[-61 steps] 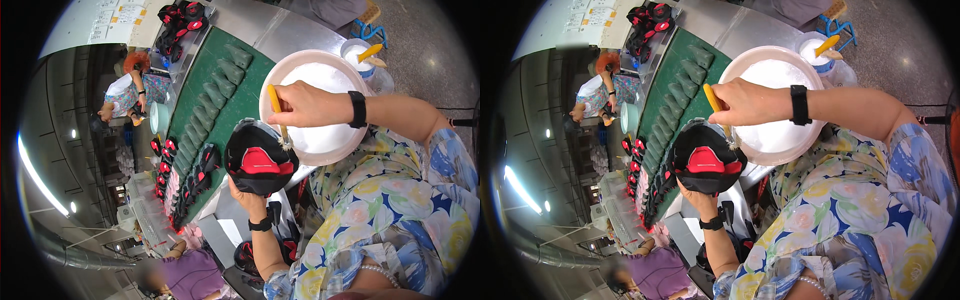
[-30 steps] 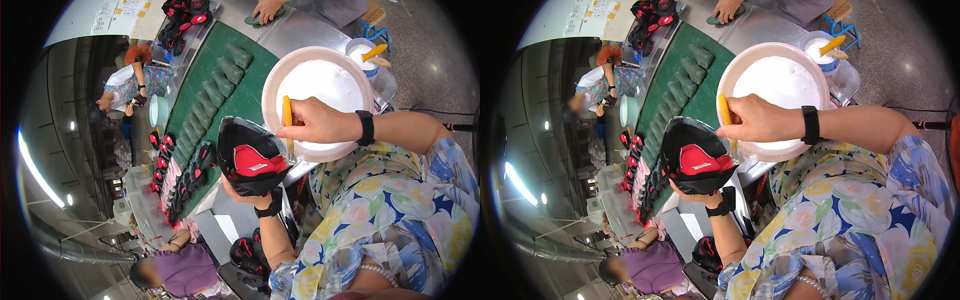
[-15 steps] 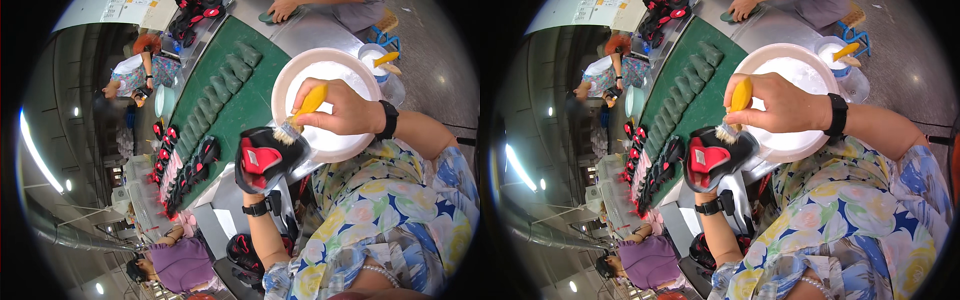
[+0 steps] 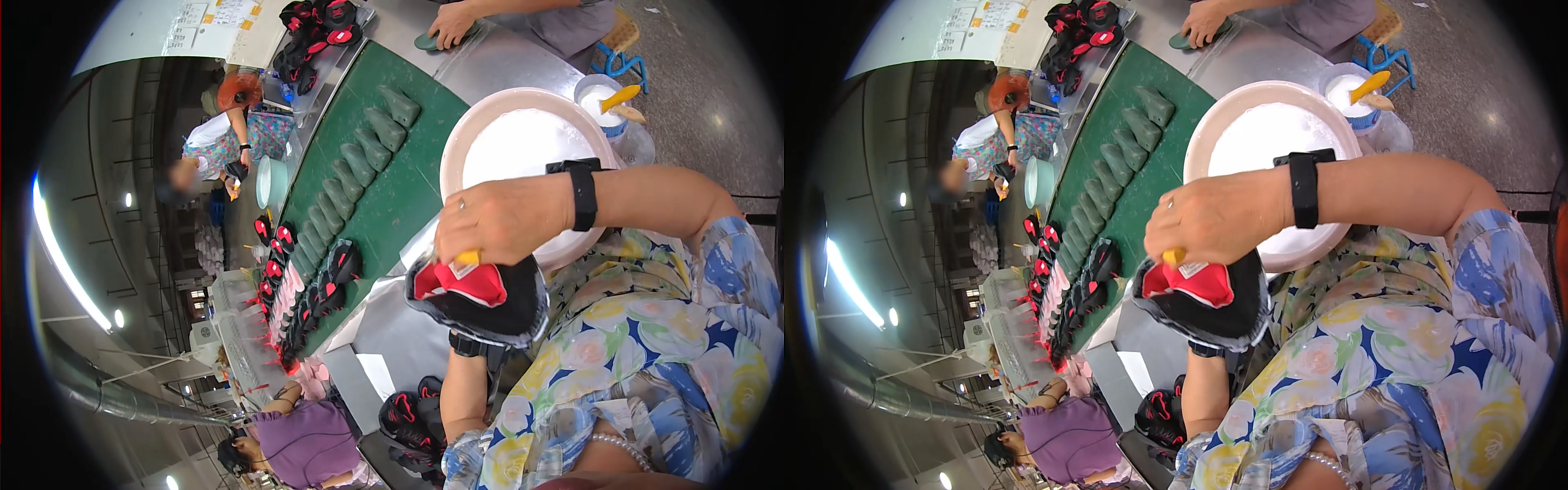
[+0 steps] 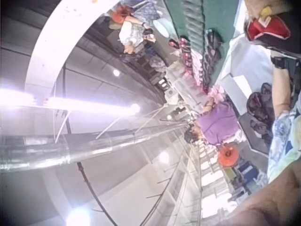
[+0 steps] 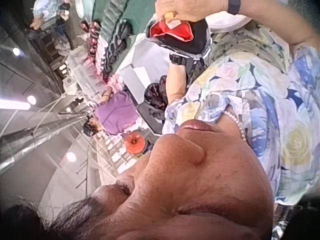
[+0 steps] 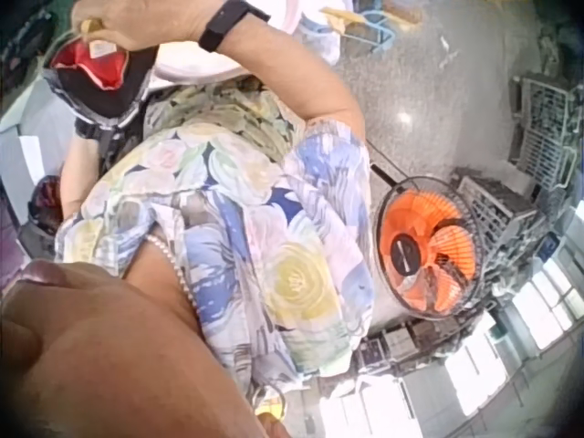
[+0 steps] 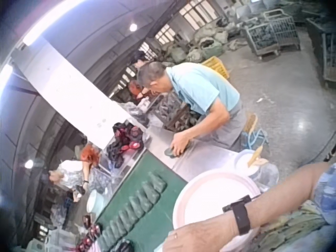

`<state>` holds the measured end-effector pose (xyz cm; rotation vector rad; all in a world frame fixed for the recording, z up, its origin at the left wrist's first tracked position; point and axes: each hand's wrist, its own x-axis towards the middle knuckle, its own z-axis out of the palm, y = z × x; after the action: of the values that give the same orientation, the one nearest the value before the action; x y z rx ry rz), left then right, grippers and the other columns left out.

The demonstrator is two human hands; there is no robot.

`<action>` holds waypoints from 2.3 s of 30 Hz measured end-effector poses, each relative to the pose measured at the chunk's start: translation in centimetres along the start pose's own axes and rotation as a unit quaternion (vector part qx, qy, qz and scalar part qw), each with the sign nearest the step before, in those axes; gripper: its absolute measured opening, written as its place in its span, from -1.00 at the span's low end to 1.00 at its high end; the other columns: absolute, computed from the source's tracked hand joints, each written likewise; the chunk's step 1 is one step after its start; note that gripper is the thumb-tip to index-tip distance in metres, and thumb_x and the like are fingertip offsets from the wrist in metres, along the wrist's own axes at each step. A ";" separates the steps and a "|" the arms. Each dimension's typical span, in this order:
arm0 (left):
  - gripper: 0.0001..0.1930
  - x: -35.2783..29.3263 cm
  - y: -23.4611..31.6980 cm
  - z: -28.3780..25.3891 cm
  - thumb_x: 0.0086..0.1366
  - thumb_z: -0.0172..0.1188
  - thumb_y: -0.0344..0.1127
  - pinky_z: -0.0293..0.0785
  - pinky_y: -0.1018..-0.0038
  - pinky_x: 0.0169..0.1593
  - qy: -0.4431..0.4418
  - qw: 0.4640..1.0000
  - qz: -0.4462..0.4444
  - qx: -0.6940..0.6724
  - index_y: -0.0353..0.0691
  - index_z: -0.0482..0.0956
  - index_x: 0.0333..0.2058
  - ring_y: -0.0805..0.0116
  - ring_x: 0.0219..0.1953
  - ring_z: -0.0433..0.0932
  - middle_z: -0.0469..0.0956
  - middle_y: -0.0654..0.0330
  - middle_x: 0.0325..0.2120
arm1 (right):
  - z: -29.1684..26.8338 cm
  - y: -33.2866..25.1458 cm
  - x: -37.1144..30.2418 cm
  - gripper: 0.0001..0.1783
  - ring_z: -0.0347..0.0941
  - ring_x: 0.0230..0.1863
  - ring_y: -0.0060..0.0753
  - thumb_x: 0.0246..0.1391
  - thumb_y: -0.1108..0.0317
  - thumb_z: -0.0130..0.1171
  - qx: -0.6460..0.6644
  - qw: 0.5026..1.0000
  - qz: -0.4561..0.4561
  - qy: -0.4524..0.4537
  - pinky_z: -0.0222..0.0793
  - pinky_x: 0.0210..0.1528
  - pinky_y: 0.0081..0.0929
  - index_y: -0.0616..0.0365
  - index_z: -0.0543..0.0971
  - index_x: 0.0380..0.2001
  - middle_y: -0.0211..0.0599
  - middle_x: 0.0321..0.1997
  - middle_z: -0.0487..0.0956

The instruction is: Applying white adhesive or primer to the interior edges of black shoe uppers using a brush.

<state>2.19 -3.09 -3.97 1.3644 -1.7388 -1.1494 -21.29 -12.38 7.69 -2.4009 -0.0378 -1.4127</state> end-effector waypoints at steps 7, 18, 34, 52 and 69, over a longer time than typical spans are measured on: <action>-0.45 0.1 0.7 0.9 0.49 0.00 -0.14 0.39 0.25 0.27 -0.017 0.984 0.016 0.176 -0.24 0.16 0.34 0.18 0.21 0.43 0.39 0.08 0.21 | -0.9 0.6 -2.3 -0.78 0.55 -0.21 -0.03 0.10 0.33 0.21 -0.035 0.981 0.156 -0.111 0.45 -0.11 -0.19 0.18 0.45 -0.26 -0.12 -0.31 0.55; -0.50 -0.2 -9.9 -2.6 0.47 0.00 -0.19 0.35 0.33 0.27 0.071 0.940 -0.042 -0.331 -0.22 0.22 0.30 0.22 0.20 0.42 0.35 0.12 0.24 | -4.0 -0.6 -1.0 -0.79 0.55 -0.31 0.07 0.14 0.31 0.22 0.029 0.916 0.379 -0.127 0.42 -0.23 -0.20 0.17 0.47 -0.23 -0.07 -0.38 0.59; -0.50 -3.1 -10.4 -3.6 0.45 0.05 -0.22 0.41 0.28 0.21 0.100 0.941 -0.046 -0.321 -0.16 0.23 0.30 0.20 0.19 0.42 0.40 0.12 0.20 | -1.7 -1.2 -2.0 -0.83 0.53 -0.19 -0.12 0.09 0.34 0.29 -0.007 0.987 0.161 0.011 0.43 -0.13 -0.25 0.10 0.52 -0.29 -0.29 -0.29 0.58; -0.50 -3.0 -11.0 -12.9 0.44 0.11 -0.25 0.48 0.22 0.14 0.270 0.916 0.003 -0.295 -0.10 0.25 0.30 0.17 0.18 0.43 0.45 0.11 0.15 | -1.9 -1.4 -3.9 -0.84 0.53 -0.30 -0.36 0.13 0.42 0.24 0.055 0.911 0.400 0.081 0.42 -0.17 -0.43 0.22 0.50 -0.26 -0.22 -0.36 0.55; -0.24 4.0 -20.6 -32.3 0.21 0.14 -0.49 0.40 0.38 0.15 0.432 0.860 -0.270 0.041 -0.31 0.07 0.38 0.19 0.02 0.55 0.56 -0.04 -0.01 | -3.3 -1.2 -5.8 -0.81 0.44 -0.08 -0.52 0.22 0.45 0.15 0.094 0.775 0.619 0.088 0.39 -0.02 -0.57 0.21 0.44 -0.13 -0.34 -0.15 0.44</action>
<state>37.89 -16.51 -9.44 2.0710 -0.7716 -0.5292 -27.20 -11.44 4.54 -1.4452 1.1560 -0.8379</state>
